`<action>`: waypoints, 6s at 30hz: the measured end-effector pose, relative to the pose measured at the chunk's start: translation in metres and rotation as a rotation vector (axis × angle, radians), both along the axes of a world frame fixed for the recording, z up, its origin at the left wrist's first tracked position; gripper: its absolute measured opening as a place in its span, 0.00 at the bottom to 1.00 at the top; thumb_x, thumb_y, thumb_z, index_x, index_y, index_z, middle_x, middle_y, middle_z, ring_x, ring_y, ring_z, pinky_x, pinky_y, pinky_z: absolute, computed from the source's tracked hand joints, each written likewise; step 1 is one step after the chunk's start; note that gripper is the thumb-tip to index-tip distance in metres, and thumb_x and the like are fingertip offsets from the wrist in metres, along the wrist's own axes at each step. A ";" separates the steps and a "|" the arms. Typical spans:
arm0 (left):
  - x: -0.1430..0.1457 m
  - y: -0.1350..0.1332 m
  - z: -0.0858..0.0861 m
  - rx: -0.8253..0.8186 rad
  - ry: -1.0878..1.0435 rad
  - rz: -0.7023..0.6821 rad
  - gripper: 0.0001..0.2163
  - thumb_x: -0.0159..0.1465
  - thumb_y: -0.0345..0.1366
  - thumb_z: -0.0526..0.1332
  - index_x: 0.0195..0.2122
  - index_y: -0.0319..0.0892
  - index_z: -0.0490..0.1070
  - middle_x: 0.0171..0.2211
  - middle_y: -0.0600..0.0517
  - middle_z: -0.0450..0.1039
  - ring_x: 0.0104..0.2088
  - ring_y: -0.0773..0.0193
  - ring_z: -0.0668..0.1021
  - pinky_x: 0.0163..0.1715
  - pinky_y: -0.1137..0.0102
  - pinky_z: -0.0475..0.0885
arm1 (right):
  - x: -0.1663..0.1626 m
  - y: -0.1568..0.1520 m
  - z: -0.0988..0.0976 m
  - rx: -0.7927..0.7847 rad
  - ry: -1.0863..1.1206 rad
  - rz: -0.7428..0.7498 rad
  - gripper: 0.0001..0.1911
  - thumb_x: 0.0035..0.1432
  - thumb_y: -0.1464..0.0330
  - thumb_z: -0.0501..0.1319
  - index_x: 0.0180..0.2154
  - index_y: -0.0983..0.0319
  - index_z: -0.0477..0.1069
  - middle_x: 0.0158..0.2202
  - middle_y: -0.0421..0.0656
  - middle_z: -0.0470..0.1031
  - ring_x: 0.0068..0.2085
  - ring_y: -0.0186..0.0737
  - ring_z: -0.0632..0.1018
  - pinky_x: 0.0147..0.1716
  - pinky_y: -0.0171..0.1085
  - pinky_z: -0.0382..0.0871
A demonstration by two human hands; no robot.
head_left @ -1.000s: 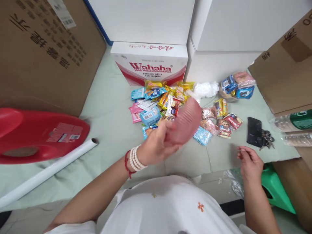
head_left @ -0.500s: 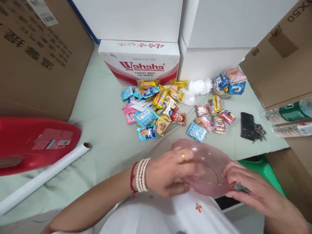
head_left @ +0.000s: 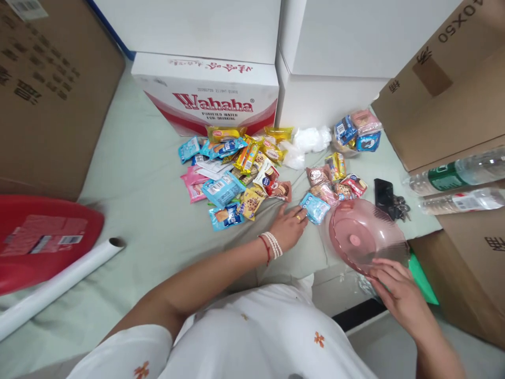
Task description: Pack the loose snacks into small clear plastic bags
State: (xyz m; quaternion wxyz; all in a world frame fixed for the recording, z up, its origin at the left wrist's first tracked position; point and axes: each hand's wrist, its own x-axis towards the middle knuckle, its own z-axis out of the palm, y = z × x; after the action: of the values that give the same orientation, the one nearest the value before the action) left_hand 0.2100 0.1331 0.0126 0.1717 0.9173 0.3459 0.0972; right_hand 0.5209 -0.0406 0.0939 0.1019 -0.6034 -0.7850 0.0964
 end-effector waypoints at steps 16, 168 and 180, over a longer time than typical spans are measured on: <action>0.011 0.016 0.017 0.043 -0.097 0.002 0.20 0.72 0.29 0.52 0.64 0.43 0.67 0.67 0.38 0.64 0.67 0.49 0.66 0.59 0.52 0.67 | 0.021 0.059 0.030 -0.269 0.065 0.068 0.26 0.63 0.56 0.64 0.61 0.52 0.74 0.62 0.48 0.75 0.60 0.54 0.76 0.55 0.52 0.74; -0.173 -0.098 0.027 -1.253 -1.008 0.953 0.32 0.57 0.66 0.65 0.48 0.43 0.82 0.18 0.60 0.49 0.18 0.71 0.50 0.19 0.69 0.44 | -0.254 0.083 -0.066 -0.260 0.815 -0.244 0.12 0.62 0.56 0.64 0.36 0.58 0.75 0.32 0.42 0.75 0.29 0.38 0.70 0.32 0.38 0.65; -0.158 -0.097 0.025 -1.451 -1.312 0.961 0.38 0.57 0.72 0.58 0.47 0.39 0.75 0.16 0.61 0.56 0.14 0.75 0.54 0.15 0.74 0.43 | -0.306 0.059 -0.052 -0.308 0.781 0.383 0.08 0.70 0.60 0.61 0.41 0.57 0.73 0.37 0.43 0.74 0.37 0.41 0.74 0.37 0.39 0.66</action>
State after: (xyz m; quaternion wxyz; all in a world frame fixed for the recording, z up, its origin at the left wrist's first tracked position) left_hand 0.0518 0.0359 0.0375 0.7674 0.1358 0.4843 0.3976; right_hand 0.2146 0.0188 0.0423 0.2794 -0.3740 -0.7617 0.4493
